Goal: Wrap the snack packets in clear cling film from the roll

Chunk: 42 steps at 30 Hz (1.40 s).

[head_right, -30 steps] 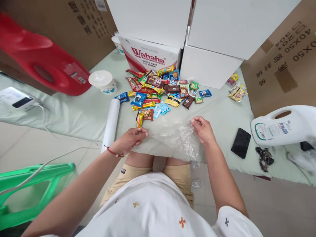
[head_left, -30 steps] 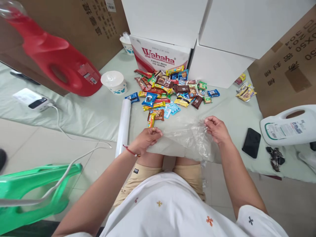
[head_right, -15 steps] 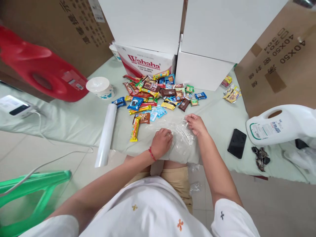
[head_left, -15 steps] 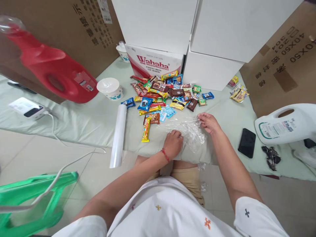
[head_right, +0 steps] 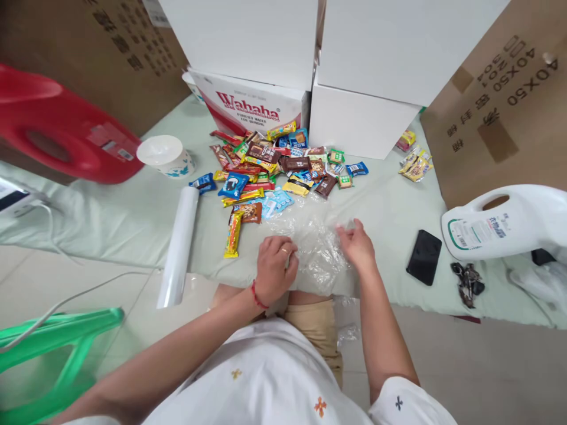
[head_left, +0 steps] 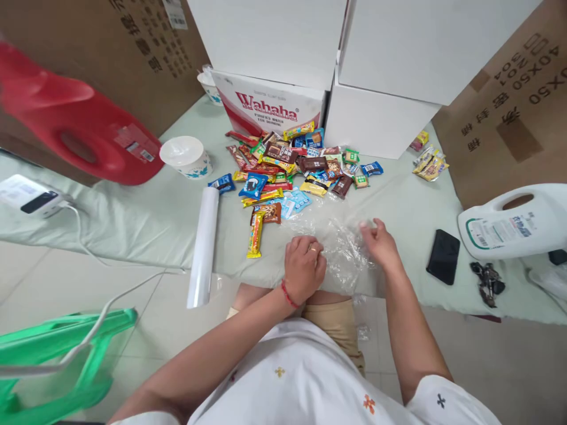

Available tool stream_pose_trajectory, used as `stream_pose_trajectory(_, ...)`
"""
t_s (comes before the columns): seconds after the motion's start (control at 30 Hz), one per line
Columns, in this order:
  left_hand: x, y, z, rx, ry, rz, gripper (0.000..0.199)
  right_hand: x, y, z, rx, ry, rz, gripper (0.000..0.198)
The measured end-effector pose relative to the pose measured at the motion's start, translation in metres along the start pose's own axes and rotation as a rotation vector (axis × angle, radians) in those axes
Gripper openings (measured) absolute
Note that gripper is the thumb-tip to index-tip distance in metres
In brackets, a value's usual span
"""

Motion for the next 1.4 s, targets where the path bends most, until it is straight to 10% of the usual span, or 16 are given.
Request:
stream_pose_trajectory(0.27, 0.036, 0.004, -0.02, 0.37, -0.122, -0.106, 0.056, -0.032, 0.0, 0.017, 0.322, -0.301, -0.063, 0.047)
stream_pose_trajectory(0.47, 0.059, 0.036, 0.014, 0.455, -0.07, -0.177, 0.056, -0.003, -0.058, 0.059, 0.128, 0.376, 0.029, 0.025)
stream_pose_trajectory(0.57, 0.05, 0.038, 0.023, 0.464, -0.073, -0.154, 0.055, 0.059, -0.091, 0.038, -0.059, 0.556, 0.137, 0.034)
stream_pose_trajectory(0.77, 0.008, 0.047, 0.051, 0.511, -0.163, -0.097, 0.049, 0.158, -0.119, -0.052, 0.004, 0.589, 0.002, 0.069)
stream_pose_trajectory(1.03, 0.007, 0.012, 0.082, 0.393, -0.089, -0.189, 0.033, 0.134, -0.111, -0.026, -0.043, 0.706, -0.008, 0.053)
stream_pose_trajectory(1.2, 0.048, -0.017, 0.037, 0.407, 0.038, -0.336, 0.025, 0.158, -0.116, 0.0, -0.177, 0.721, 0.362, 0.052)
stream_pose_trajectory(1.4, 0.086, 0.0, 0.044, 0.549, 0.211, -0.249, 0.038, 0.225, -0.138, -0.072, 0.075, 0.865, 0.854, 0.066)
Point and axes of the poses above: each hand's wrist, its own y-axis away from the middle knuckle, its own z-axis out of the back of the hand, x = y × z, the point moved 1 cm from there along -y, towards the middle knuckle, and after that the axes turned 12 degrees about -z, right-handed, at the moved point
